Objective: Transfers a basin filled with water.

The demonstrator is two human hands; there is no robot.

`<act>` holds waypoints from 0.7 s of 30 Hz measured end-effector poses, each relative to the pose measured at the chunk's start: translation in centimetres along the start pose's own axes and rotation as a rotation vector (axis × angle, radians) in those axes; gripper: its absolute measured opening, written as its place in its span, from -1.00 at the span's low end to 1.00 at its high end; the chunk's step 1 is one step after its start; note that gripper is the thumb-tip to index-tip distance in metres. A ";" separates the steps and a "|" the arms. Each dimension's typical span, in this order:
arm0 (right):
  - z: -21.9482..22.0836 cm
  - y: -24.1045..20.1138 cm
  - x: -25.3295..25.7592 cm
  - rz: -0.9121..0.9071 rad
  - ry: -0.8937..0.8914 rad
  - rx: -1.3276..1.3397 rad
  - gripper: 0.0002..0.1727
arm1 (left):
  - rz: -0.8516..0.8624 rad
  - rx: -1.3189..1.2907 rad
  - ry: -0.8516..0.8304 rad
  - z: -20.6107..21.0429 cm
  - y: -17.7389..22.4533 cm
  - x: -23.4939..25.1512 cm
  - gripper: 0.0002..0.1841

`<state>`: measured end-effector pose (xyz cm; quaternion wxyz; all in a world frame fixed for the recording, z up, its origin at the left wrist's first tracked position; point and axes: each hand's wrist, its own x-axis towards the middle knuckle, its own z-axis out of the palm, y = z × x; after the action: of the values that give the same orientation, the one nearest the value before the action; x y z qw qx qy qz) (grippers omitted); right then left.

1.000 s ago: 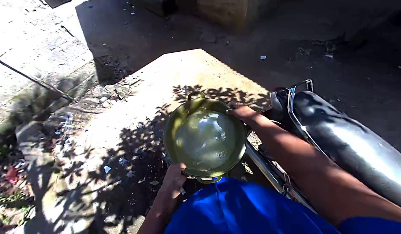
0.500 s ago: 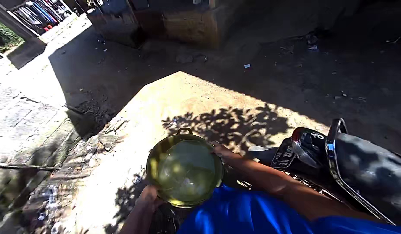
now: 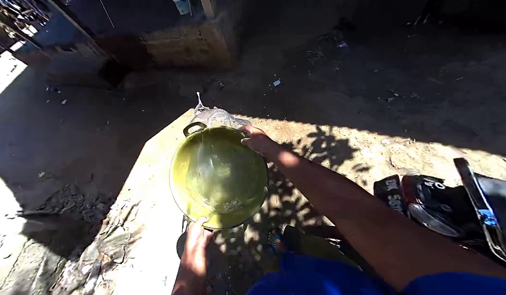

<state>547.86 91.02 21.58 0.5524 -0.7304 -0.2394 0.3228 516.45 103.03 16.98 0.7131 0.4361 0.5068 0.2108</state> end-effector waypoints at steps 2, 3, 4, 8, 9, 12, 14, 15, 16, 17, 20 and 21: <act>-1.0 -3.2 1.5 -0.038 0.006 -0.070 -0.50 | 0.009 -0.009 -0.039 1.2 2.4 0.9 -0.68; -1.5 -3.9 2.0 -0.046 0.015 -0.085 -0.50 | 0.007 -0.001 -0.054 1.5 3.2 0.9 -0.71; -1.8 -4.1 2.3 -0.041 0.018 -0.075 -0.50 | 0.001 -0.005 -0.069 1.6 3.6 0.6 -0.72; -3.5 -1.3 3.5 -0.019 0.002 -0.087 -0.50 | 0.010 -0.118 -0.012 3.8 1.3 -1.6 -0.70; -3.9 -0.2 3.5 -0.034 -0.005 -0.137 -0.51 | 0.016 -0.113 0.008 4.3 0.1 -2.1 -0.72; -4.0 3.5 1.7 -0.081 0.135 -0.269 -0.47 | -0.020 -0.149 0.020 5.0 -4.1 -3.1 -0.70; -3.2 4.2 -2.9 -0.050 0.177 -0.051 -0.38 | -0.082 -0.149 0.024 5.7 -5.9 -3.5 -0.67; -2.6 4.5 -5.8 0.097 0.132 0.209 -0.40 | -0.122 -0.112 0.030 6.3 -6.4 -3.9 -0.65; -1.9 5.0 -8.4 0.349 0.149 0.517 -0.44 | -0.160 -0.053 0.030 7.1 -7.0 -4.4 -0.64; -1.5 6.3 -9.7 0.644 0.261 0.718 -0.48 | -0.199 -0.004 0.022 8.0 -7.7 -4.7 -0.63; -1.9 15.6 -10.6 0.908 0.342 0.461 -0.51 | -0.340 -0.019 -0.023 11.5 -10.5 -5.0 -0.66; -3.0 19.3 -10.2 0.829 0.346 0.375 -0.57 | -0.379 -0.043 -0.031 13.2 -11.6 -4.4 -0.66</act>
<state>542.98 76.56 5.71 0.5309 -0.6951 0.2293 0.4270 525.06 88.16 11.08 0.7570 0.3206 0.5641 0.0770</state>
